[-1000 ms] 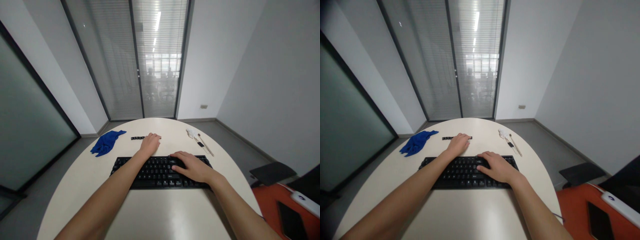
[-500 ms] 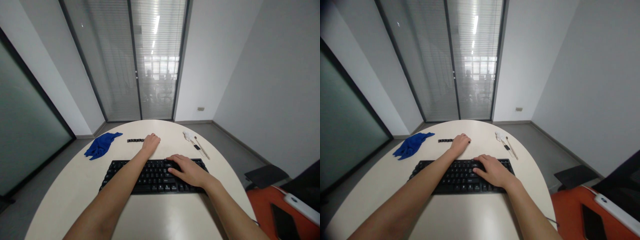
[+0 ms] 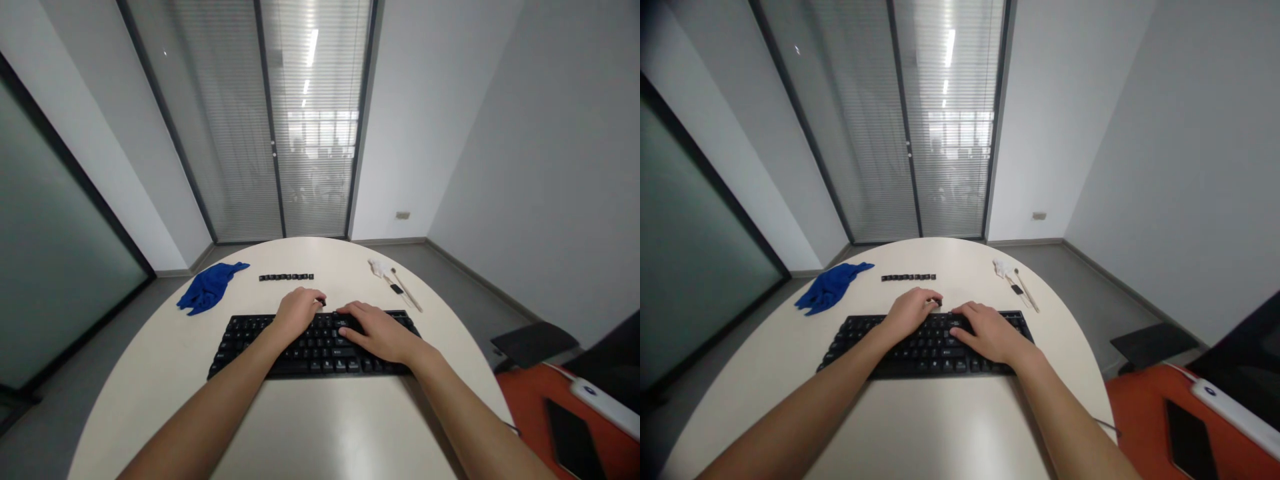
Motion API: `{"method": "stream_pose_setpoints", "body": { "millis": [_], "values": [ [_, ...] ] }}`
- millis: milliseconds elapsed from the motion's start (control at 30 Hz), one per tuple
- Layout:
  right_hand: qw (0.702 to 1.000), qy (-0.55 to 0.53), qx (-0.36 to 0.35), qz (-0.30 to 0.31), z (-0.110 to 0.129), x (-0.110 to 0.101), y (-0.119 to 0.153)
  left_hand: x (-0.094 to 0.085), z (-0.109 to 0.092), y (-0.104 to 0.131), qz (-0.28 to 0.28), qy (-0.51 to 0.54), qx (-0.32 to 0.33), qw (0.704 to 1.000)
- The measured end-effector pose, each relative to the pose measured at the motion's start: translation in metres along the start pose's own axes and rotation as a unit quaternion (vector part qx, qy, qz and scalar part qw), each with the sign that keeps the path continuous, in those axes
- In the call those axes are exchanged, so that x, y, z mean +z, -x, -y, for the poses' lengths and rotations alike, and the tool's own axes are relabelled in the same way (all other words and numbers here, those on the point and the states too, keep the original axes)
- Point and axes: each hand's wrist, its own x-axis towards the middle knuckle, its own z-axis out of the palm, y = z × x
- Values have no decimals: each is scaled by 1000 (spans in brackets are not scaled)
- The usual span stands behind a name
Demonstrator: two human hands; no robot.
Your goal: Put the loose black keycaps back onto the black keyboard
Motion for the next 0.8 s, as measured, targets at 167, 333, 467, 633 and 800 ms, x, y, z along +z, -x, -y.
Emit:
{"method": "stream_pose_setpoints", "body": {
  "millis": [167, 333, 467, 633, 800],
  "values": [
    [1000, 7, 2, -7, 2, 1, 0, 14, 10, 12, 13, 266, 14, 964],
    [1000, 12, 3, -6, 2, 1, 0, 21, 16, 12, 21, 351, 9, 936],
    [1000, 11, 1, -6, 0, 2, 0, 23, 16, 13, 20, 344, 13, 939],
    [1000, 11, -7, -8, -1, 3, 0, 24, 15, 14, 7, 306, 30, 952],
    [1000, 15, -6, -10, 0, 3, 0, 25, 14, 15, -3, 285, 35, 958]
  ]
}}
